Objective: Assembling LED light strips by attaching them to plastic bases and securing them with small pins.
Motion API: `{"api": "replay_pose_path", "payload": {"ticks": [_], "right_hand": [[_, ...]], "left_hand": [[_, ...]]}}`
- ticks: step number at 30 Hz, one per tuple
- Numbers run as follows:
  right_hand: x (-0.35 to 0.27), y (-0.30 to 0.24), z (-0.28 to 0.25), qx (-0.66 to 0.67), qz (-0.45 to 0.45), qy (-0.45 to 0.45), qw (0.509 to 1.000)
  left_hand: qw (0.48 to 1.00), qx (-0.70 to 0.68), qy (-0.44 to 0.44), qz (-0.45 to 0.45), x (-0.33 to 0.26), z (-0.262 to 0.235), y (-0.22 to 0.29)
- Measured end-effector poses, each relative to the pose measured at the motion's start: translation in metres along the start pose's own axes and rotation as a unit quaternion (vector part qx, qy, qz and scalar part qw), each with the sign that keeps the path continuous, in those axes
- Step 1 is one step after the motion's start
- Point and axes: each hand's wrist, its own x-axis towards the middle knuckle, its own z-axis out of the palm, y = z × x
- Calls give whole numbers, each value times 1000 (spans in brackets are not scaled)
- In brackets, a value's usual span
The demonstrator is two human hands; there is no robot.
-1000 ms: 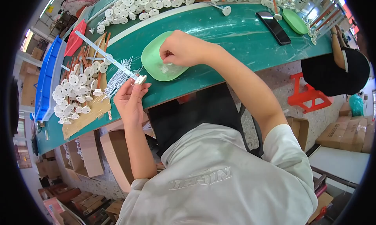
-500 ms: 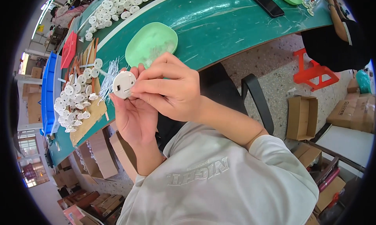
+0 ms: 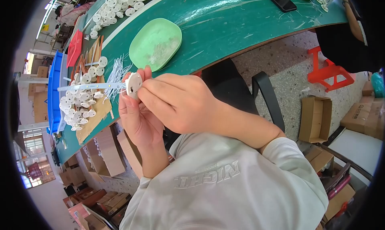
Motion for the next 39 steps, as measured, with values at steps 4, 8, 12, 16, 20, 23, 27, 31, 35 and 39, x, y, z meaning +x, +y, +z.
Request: {"api": "replay_pose_path", "payload": {"ticks": [4,8,12,16,20,23,27,31,35,39], "right_hand": [[-1,-2,-8,-6,-4,-44,999],[-5,-7,2,-44,15,-53,998],[-1,3,9,43,50,-41,997],[5,2,7,107,34,-12,994],[13,11,20,55,8,-63,996],[38,28,42,148,17,-108,983],[108,92,69,69,-23,-85,994],[178,225,145,-25,21,-139,990],[223,327,235,-121,41,-185,974],[217,393,271,-174,27,-291,940]], "left_hand": [[999,-13,-24,-25,-3,-14,-6],[999,-35,-5,-17,-6,-11,-14],[1000,0,22,8,2,-16,-10],[999,-37,-13,4,-2,-17,0],[993,105,11,49,6,-37,6],[950,294,42,92,38,-62,55],[797,522,233,195,97,-137,189],[588,747,258,175,136,-247,294],[430,875,198,101,131,-296,316],[447,868,218,-4,146,-253,305]]}}
